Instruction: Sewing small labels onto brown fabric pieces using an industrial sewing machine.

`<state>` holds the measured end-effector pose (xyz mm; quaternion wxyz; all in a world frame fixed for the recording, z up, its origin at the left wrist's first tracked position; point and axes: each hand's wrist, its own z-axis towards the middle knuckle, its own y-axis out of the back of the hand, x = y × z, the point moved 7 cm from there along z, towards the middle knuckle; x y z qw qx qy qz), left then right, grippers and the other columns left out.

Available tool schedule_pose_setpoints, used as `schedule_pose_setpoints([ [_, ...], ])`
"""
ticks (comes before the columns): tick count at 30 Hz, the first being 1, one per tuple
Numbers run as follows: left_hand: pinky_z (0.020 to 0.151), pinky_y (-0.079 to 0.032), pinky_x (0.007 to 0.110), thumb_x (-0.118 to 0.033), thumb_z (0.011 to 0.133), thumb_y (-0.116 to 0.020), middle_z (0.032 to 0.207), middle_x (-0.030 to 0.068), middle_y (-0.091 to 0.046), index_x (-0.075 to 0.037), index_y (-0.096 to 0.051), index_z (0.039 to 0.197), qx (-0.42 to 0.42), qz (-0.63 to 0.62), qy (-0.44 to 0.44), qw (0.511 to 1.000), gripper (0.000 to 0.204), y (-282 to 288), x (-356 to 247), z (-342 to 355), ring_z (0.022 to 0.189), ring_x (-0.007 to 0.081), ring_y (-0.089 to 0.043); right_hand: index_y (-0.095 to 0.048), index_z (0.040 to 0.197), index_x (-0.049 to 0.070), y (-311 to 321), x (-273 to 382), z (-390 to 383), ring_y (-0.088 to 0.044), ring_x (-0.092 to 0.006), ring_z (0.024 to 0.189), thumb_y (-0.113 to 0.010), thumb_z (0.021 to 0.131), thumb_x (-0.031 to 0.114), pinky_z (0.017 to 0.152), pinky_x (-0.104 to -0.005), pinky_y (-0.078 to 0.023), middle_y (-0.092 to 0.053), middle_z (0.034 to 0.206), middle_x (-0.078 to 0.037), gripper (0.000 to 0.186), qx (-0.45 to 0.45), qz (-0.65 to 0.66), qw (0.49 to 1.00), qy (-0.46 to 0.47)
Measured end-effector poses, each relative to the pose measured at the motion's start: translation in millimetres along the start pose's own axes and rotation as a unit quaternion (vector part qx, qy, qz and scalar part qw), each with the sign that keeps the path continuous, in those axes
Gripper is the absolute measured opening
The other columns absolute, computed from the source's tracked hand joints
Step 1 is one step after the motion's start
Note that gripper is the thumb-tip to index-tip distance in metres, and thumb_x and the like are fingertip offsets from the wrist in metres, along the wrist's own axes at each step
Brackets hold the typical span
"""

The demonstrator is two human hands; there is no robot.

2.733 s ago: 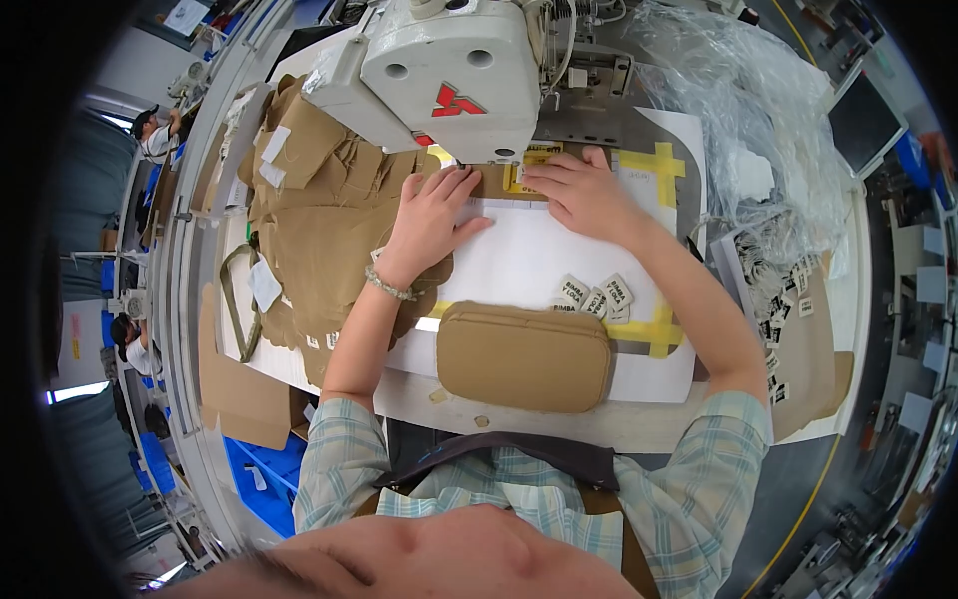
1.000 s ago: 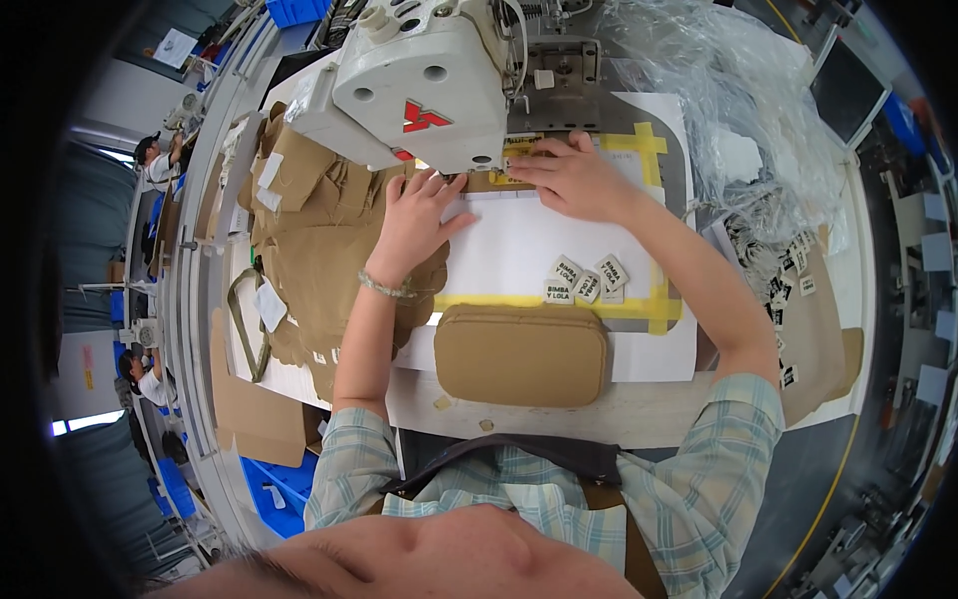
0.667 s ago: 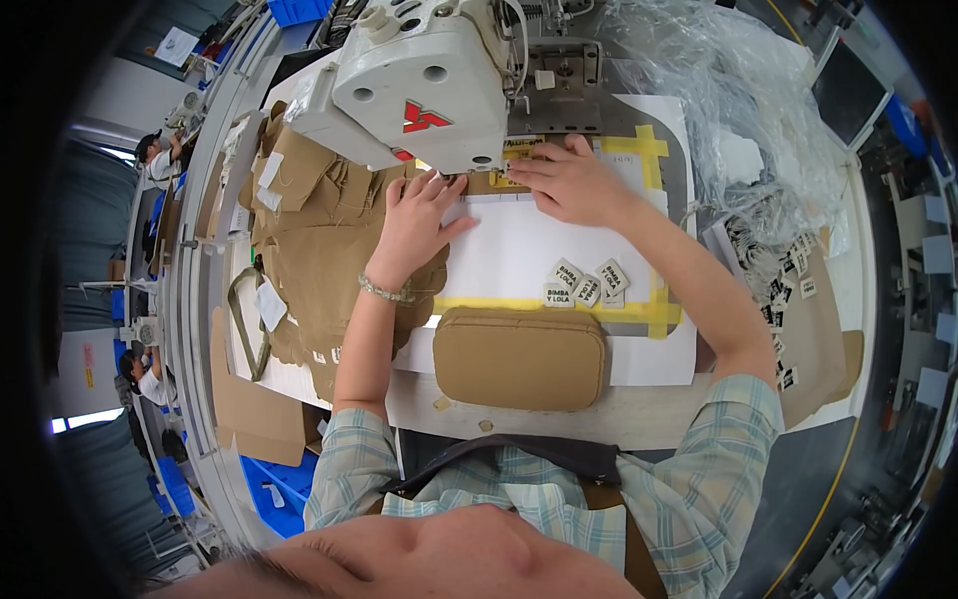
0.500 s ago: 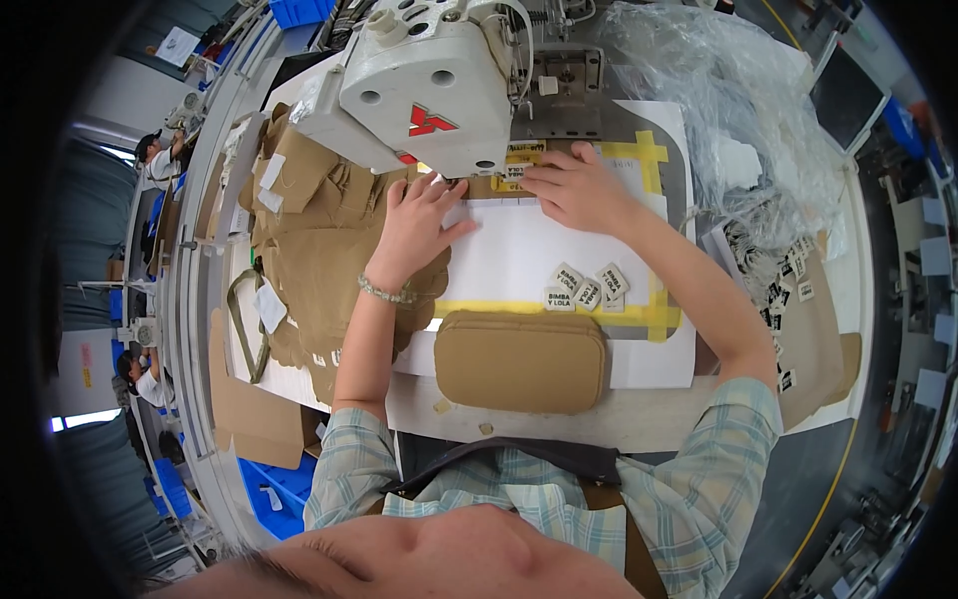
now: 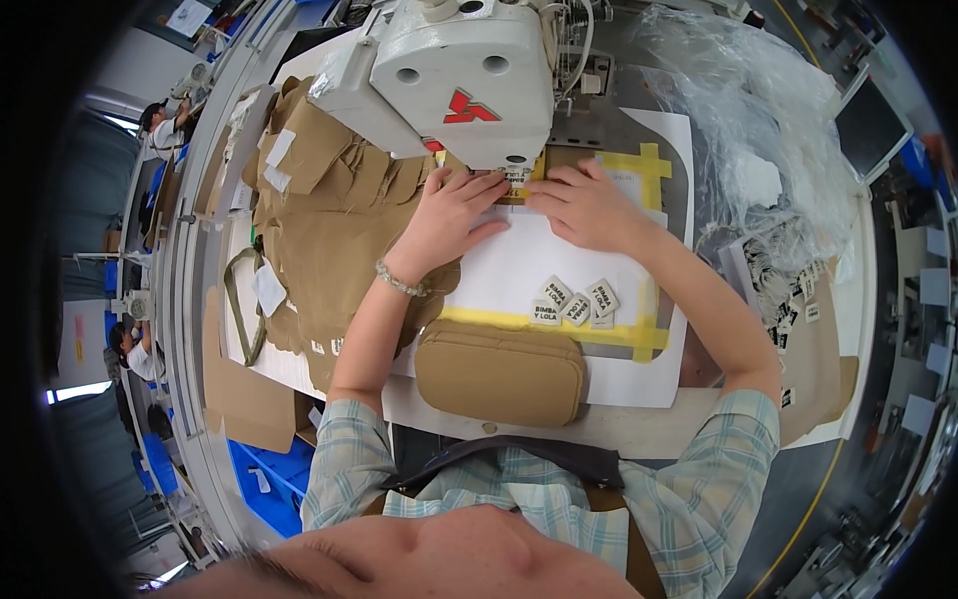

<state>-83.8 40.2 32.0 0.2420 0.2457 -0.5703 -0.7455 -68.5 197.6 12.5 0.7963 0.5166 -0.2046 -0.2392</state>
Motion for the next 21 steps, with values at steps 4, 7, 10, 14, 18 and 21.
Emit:
schedule_pose_setpoints([
  [4,0.106,-0.031,0.049,-0.037,0.087,-0.066,0.133,0.0029,-0.058,-0.010,-0.058,0.128,-0.010,-0.013,-0.001,1.000,0.050,-7.0,-3.5,-1.1,0.117,0.0201,-0.053,-0.062,0.113,0.014,-4.5,-2.8,-3.0,-0.052,-0.0213,0.114,-0.063,0.083,0.014,0.095,-0.0425,-0.036,-0.058,0.135,0.003,0.029,0.009,0.030,0.999,-0.032],
  [7,0.106,-0.031,0.050,-0.036,0.087,-0.066,0.133,0.0029,-0.058,-0.010,-0.058,0.129,-0.019,-0.010,-0.002,1.000,0.050,-7.6,-4.6,-2.5,0.117,0.0200,-0.053,-0.060,0.115,0.013,0.7,-0.3,-0.1,-0.052,-0.0208,0.113,-0.062,0.086,0.015,0.095,-0.0412,-0.036,-0.058,0.135,0.002,0.029,0.009,0.023,0.999,-0.038],
  [10,0.106,-0.031,0.050,-0.036,0.086,-0.067,0.133,0.0027,-0.058,-0.010,-0.057,0.129,-0.020,-0.008,-0.001,1.000,0.051,-5.0,-5.2,-1.6,0.117,0.0200,-0.053,-0.058,0.118,0.012,1.3,-0.8,0.4,-0.053,-0.0201,0.113,-0.060,0.087,0.016,0.094,-0.0401,-0.037,-0.059,0.133,0.002,0.031,0.015,0.013,0.999,-0.041],
  [14,0.106,-0.031,0.050,-0.036,0.086,-0.066,0.134,0.0027,-0.058,-0.010,-0.057,0.129,-0.025,-0.006,-0.003,1.000,0.051,-6.0,-2.8,-1.7,0.117,0.0203,-0.054,-0.058,0.118,0.012,0.1,-1.4,2.9,-0.054,-0.0204,0.111,-0.060,0.087,0.017,0.093,-0.0399,-0.037,-0.059,0.134,0.001,0.031,0.023,0.008,0.999,-0.042],
  [18,0.106,-0.031,0.050,-0.036,0.087,-0.066,0.133,0.0027,-0.058,-0.011,-0.058,0.129,-0.025,-0.003,-0.004,1.000,0.050,-5.1,-3.1,-0.5,0.117,0.0203,-0.054,-0.057,0.117,0.011,0.0,-1.3,2.8,-0.054,-0.0206,0.110,-0.060,0.087,0.016,0.092,-0.0400,-0.037,-0.059,0.134,0.001,0.031,0.028,0.001,0.999,-0.039],
  [21,0.107,-0.031,0.050,-0.036,0.087,-0.066,0.133,0.0030,-0.058,-0.011,-0.058,0.129,-0.023,-0.001,-0.001,1.000,0.050,-5.9,-3.4,-0.9,0.117,0.0203,-0.054,-0.058,0.116,0.011,0.8,1.3,3.7,-0.054,-0.0207,0.109,-0.060,0.087,0.016,0.091,-0.0399,-0.037,-0.059,0.133,0.000,0.029,0.032,-0.002,0.999,-0.040],
])
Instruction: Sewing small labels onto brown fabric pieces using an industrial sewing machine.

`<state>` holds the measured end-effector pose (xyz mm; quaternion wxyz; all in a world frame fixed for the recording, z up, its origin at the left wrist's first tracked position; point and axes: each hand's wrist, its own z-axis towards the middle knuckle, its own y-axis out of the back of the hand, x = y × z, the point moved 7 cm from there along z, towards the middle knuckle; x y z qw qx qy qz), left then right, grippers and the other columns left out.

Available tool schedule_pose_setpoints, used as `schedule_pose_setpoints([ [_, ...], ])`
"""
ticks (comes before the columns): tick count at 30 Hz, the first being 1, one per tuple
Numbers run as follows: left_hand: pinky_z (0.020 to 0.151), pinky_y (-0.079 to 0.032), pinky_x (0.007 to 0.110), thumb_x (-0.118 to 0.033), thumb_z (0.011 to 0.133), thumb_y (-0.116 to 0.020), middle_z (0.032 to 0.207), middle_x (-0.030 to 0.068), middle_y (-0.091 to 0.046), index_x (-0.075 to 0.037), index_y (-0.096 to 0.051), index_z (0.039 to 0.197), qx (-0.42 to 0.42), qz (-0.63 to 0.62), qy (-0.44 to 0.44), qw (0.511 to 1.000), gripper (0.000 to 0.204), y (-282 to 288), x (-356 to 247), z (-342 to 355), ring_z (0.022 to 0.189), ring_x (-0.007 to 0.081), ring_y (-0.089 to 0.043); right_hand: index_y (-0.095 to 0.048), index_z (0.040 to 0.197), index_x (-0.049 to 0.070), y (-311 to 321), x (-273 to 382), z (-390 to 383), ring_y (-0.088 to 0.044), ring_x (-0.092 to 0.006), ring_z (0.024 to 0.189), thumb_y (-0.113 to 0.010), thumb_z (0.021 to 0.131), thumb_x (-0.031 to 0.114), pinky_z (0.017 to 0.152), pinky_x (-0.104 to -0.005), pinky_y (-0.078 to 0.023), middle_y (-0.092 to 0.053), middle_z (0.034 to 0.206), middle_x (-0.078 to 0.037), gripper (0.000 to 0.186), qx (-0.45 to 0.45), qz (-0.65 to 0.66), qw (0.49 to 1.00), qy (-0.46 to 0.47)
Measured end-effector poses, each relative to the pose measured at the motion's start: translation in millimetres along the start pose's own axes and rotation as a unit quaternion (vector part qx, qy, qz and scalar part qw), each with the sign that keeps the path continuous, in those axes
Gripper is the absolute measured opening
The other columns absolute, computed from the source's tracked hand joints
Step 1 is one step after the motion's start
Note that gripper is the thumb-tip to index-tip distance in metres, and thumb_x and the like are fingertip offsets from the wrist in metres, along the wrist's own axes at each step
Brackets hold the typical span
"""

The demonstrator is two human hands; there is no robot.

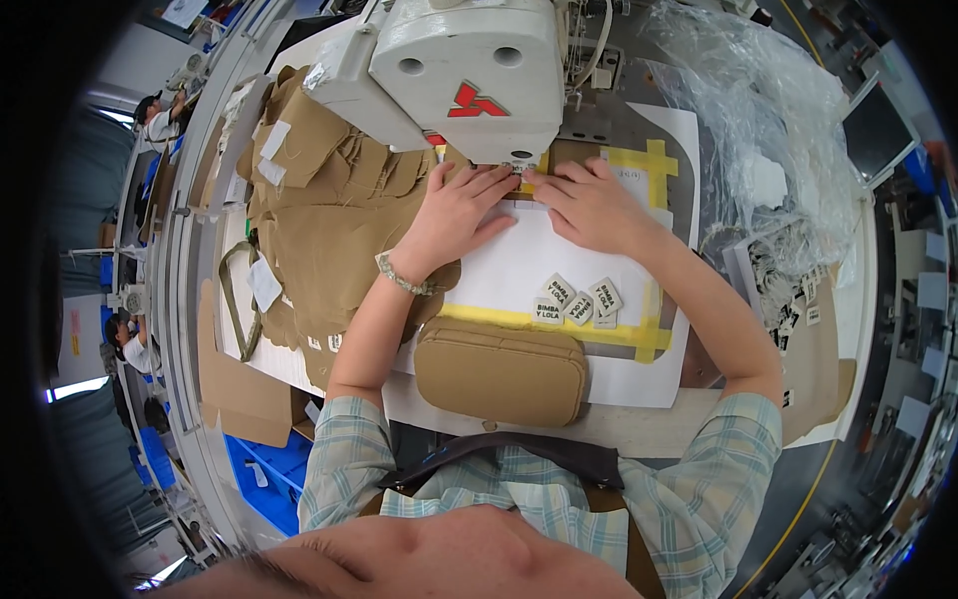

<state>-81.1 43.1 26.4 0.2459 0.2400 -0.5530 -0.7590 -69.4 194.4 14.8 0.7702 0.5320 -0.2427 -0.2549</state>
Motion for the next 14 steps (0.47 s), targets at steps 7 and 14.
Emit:
schedule_pose_setpoints([
  [7,0.106,-0.030,0.049,-0.036,0.088,-0.066,0.133,0.0028,-0.058,-0.014,-0.058,0.131,0.015,0.002,0.008,1.000,0.049,0.8,-1.0,1.9,0.118,0.0201,-0.054,-0.058,0.112,0.009,1.3,2.0,-0.5,-0.054,-0.0203,0.109,-0.059,0.087,0.018,0.092,-0.0391,-0.036,-0.059,0.133,-0.002,0.026,-0.007,0.013,1.000,-0.001],
  [14,0.108,-0.030,0.050,-0.037,0.087,-0.066,0.132,0.0046,-0.059,-0.010,-0.060,0.127,0.024,0.011,0.003,1.000,0.048,0.7,-2.4,6.1,0.117,0.0196,-0.054,-0.058,0.114,0.009,1.3,3.4,-0.6,-0.054,-0.0194,0.110,-0.060,0.087,0.021,0.094,-0.0388,-0.036,-0.058,0.135,-0.003,0.029,0.010,0.011,1.000,-0.005],
])
